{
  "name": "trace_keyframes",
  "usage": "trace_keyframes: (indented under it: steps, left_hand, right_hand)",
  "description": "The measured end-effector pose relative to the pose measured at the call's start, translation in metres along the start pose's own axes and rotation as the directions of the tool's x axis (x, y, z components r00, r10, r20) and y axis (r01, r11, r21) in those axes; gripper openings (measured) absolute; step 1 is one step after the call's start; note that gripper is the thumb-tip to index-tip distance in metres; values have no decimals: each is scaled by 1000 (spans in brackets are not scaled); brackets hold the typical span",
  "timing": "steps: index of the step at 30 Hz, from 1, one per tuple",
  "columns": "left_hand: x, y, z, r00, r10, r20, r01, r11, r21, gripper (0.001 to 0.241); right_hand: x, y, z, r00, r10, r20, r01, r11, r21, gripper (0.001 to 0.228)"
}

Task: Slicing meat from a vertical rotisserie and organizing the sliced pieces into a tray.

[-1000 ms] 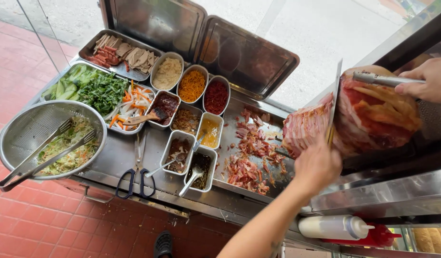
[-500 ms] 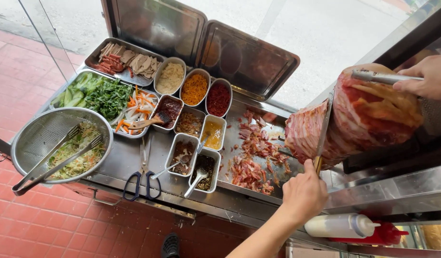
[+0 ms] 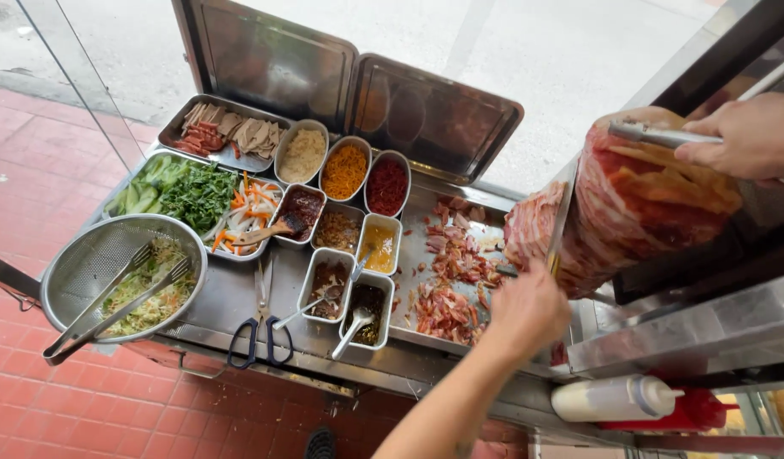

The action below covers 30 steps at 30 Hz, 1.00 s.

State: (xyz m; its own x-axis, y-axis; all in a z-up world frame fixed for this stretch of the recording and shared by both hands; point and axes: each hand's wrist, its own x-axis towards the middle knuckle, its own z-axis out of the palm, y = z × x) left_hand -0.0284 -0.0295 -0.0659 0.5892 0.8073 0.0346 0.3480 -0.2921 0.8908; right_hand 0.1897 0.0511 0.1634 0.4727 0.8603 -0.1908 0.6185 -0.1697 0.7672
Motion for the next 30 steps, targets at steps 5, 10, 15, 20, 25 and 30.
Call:
trace_keyframes:
  steps: [5,10,15,20,25,30]
  left_hand:
    - [-1,-15,14,999,-29,-26,31,996,85,27]
    - [-17,-3,-2,999,-24,44,19,991,129,32]
    - [-2,-17,4,998,21,-56,-9,979,204,27]
    - [-23,-39,15,989,69,-128,-22,941,339,48]
    - [-10,-23,5,984,99,-149,-59,966,252,35]
    - [-29,-33,20,993,47,-109,-18,968,250,39]
  right_hand:
    - [25,8,22,998,-19,-61,19,1000,-3,53]
    - [1,2,10,999,-28,-31,27,999,-26,55]
    - [-25,-11,-14,999,-31,-13,31,999,4,47]
    - [-42,-13,-25,999,-24,36,21,996,88,51]
    - [-28,-8,-4,1000,-15,-16,17,996,89,54]
    - [-29,-4,7,1000,-6,-16,7,999,45,55]
